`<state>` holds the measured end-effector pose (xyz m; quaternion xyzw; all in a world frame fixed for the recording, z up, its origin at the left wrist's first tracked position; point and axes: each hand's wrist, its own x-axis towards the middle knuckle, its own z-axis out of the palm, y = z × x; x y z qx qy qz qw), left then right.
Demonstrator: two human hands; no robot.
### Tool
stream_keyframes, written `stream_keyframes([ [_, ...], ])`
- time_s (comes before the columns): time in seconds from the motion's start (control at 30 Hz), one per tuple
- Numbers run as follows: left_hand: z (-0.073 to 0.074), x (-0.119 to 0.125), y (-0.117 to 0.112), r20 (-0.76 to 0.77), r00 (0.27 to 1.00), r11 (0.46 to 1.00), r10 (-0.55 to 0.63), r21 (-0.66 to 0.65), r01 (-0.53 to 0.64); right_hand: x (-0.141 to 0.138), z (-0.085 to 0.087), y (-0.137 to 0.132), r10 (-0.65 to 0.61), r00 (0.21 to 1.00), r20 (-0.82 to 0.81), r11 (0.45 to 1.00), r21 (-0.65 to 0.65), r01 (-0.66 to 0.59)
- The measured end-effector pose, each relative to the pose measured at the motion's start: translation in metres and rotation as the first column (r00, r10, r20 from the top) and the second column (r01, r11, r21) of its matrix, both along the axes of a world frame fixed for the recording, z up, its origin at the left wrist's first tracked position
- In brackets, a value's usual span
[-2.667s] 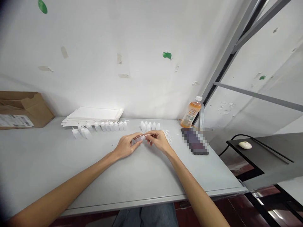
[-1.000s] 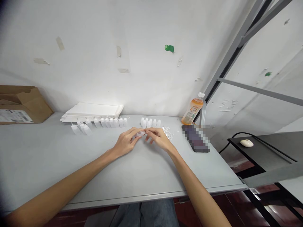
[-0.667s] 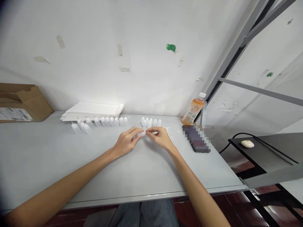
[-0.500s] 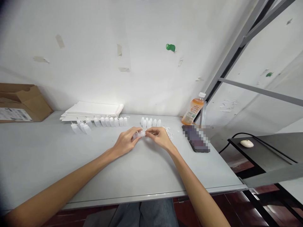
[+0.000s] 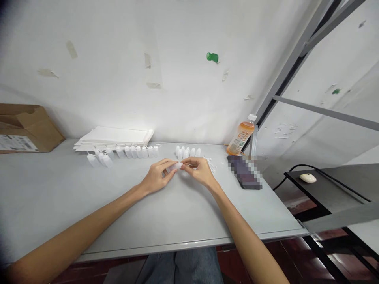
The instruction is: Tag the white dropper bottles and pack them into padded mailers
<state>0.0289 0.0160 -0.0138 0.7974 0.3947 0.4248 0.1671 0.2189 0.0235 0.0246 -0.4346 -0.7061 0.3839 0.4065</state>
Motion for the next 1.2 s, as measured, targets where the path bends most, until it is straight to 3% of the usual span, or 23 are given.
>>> stream_keyframes([
  [0.17,0.001,-0.001,0.001,-0.035,0.999,0.999,0.002,-0.037,-0.004,0.000,-0.001,0.000,0.011,0.999,0.042,0.999,0.032,-0.012],
  [0.33,0.000,-0.003,0.002,-0.056,0.998,1.000,0.016,0.016,-0.016,-0.001,-0.007,0.000,0.075,0.997,-0.021,0.997,-0.026,-0.075],
  [0.73,0.002,-0.003,0.002,-0.068,0.997,0.944,0.021,0.331,0.003,-0.005,-0.010,-0.002,0.083,0.941,-0.327,0.958,-0.233,-0.165],
  [0.97,0.002,-0.003,0.002,-0.124,0.987,0.859,0.100,0.511,-0.023,-0.004,-0.011,0.000,0.035,0.913,-0.407,0.936,-0.307,-0.173],
  [1.07,0.005,-0.003,0.000,-0.098,0.993,0.922,0.061,0.386,-0.019,-0.003,-0.008,0.000,0.042,0.919,-0.391,0.951,-0.265,-0.157],
  [1.2,0.011,-0.001,-0.001,0.061,0.998,0.997,0.036,0.064,-0.040,-0.004,-0.006,0.000,0.078,0.935,-0.347,0.983,-0.127,-0.129],
])
